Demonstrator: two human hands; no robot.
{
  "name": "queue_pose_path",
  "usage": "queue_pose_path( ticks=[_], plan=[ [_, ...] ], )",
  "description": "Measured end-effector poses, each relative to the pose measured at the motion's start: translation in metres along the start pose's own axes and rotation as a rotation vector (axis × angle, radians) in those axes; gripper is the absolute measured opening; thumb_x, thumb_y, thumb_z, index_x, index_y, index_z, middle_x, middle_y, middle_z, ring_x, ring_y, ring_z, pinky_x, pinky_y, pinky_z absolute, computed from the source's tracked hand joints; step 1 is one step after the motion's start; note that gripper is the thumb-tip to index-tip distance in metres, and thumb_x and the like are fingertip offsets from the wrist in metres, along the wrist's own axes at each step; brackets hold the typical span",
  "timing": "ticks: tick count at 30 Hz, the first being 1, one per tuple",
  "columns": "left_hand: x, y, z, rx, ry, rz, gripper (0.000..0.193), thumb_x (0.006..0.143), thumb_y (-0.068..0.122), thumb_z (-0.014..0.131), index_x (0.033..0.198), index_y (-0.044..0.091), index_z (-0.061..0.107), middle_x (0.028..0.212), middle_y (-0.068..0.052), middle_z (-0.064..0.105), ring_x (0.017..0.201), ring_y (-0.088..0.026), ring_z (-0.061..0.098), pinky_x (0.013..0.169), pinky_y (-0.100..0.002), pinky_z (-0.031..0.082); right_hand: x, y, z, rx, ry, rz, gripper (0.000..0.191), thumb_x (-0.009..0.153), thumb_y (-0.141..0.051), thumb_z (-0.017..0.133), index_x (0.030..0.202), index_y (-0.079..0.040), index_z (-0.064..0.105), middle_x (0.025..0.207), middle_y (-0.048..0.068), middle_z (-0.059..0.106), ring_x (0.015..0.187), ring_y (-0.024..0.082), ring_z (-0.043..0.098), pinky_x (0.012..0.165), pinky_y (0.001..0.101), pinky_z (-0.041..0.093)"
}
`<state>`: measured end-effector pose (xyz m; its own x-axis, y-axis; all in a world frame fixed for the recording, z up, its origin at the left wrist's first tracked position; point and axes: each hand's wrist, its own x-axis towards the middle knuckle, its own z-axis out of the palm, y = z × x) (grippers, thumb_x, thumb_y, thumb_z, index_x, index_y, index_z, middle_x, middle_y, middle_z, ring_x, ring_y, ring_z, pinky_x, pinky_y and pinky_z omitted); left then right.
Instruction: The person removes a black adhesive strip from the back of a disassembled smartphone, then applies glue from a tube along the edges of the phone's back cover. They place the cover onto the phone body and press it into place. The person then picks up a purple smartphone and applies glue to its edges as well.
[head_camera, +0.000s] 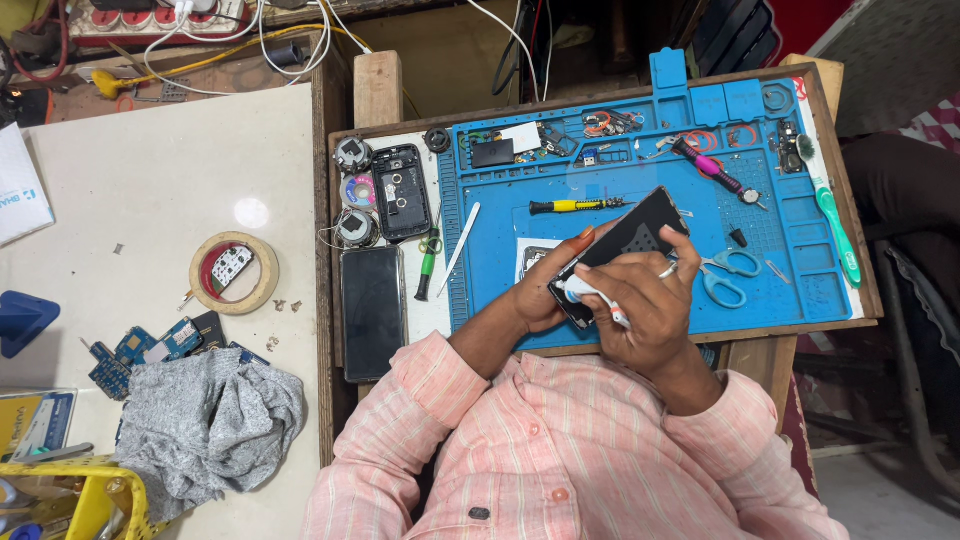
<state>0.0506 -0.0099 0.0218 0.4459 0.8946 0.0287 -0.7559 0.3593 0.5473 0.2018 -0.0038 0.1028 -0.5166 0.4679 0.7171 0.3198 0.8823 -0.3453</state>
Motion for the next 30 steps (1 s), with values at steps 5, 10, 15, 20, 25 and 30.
queue_pose_path(
  ticks=[5,10,15,20,25,30],
  plan=[
    [-0.004,-0.003,-0.007,-0.073,-0.1,0.035,0.061,0.12,0.049,0.032,0.17,0.013,0.027,0.143,-0.017,0.059,0.121,-0.025,0.063,0.095,-0.038,0.058,-0.001,0.003,-0.002,-0.04,0.014,0.032,0.019,0.095,-0.024,0.076,0.11,-0.012,0.078,0.091,0.0,0.07,0.087,0.02,0.063,0.12,0.0503,0.028],
    [-0.004,0.0,-0.003,-0.209,-0.195,0.048,0.055,0.125,0.043,0.032,0.169,0.012,0.027,0.143,-0.019,0.061,0.116,-0.025,0.07,0.091,-0.036,0.063,0.0,0.003,-0.002,-0.041,0.017,0.029,0.02,0.095,-0.024,0.075,0.11,-0.012,0.077,0.089,0.0,0.069,0.086,0.02,0.064,0.119,0.0503,0.028],
    [-0.003,0.005,0.005,-0.192,0.145,-0.091,0.068,0.116,0.043,0.031,0.176,0.012,0.025,0.135,-0.016,0.063,0.107,-0.02,0.073,0.087,-0.03,0.066,0.0,0.001,-0.001,-0.026,0.022,0.017,0.02,0.096,-0.026,0.075,0.11,-0.012,0.077,0.088,0.0,0.069,0.086,0.02,0.063,0.118,0.0501,0.028],
    [-0.006,0.01,0.007,0.003,-0.021,-0.03,0.067,0.114,0.054,0.035,0.17,0.019,0.024,0.125,-0.016,0.065,0.094,-0.021,0.073,0.067,-0.033,0.064,0.002,0.009,-0.007,-0.087,0.022,0.047,0.02,0.097,-0.024,0.075,0.111,-0.011,0.078,0.089,0.002,0.068,0.087,0.021,0.064,0.12,0.0506,0.027],
    [-0.007,0.011,0.011,-0.003,-0.017,-0.029,0.068,0.113,0.053,0.036,0.17,0.019,0.023,0.127,-0.014,0.065,0.092,-0.019,0.072,0.068,-0.033,0.063,-0.001,0.004,-0.003,-0.05,0.01,0.025,0.019,0.096,-0.024,0.075,0.111,-0.012,0.077,0.09,0.001,0.07,0.086,0.021,0.063,0.12,0.0501,0.027],
    [-0.008,0.012,0.012,0.016,-0.029,-0.021,0.068,0.114,0.053,0.036,0.171,0.019,0.024,0.123,-0.015,0.066,0.09,-0.019,0.072,0.068,-0.032,0.063,-0.001,0.007,-0.004,-0.086,0.025,0.029,0.02,0.096,-0.023,0.076,0.112,-0.012,0.078,0.089,0.002,0.069,0.087,0.021,0.064,0.12,0.05,0.026]
  ],
)
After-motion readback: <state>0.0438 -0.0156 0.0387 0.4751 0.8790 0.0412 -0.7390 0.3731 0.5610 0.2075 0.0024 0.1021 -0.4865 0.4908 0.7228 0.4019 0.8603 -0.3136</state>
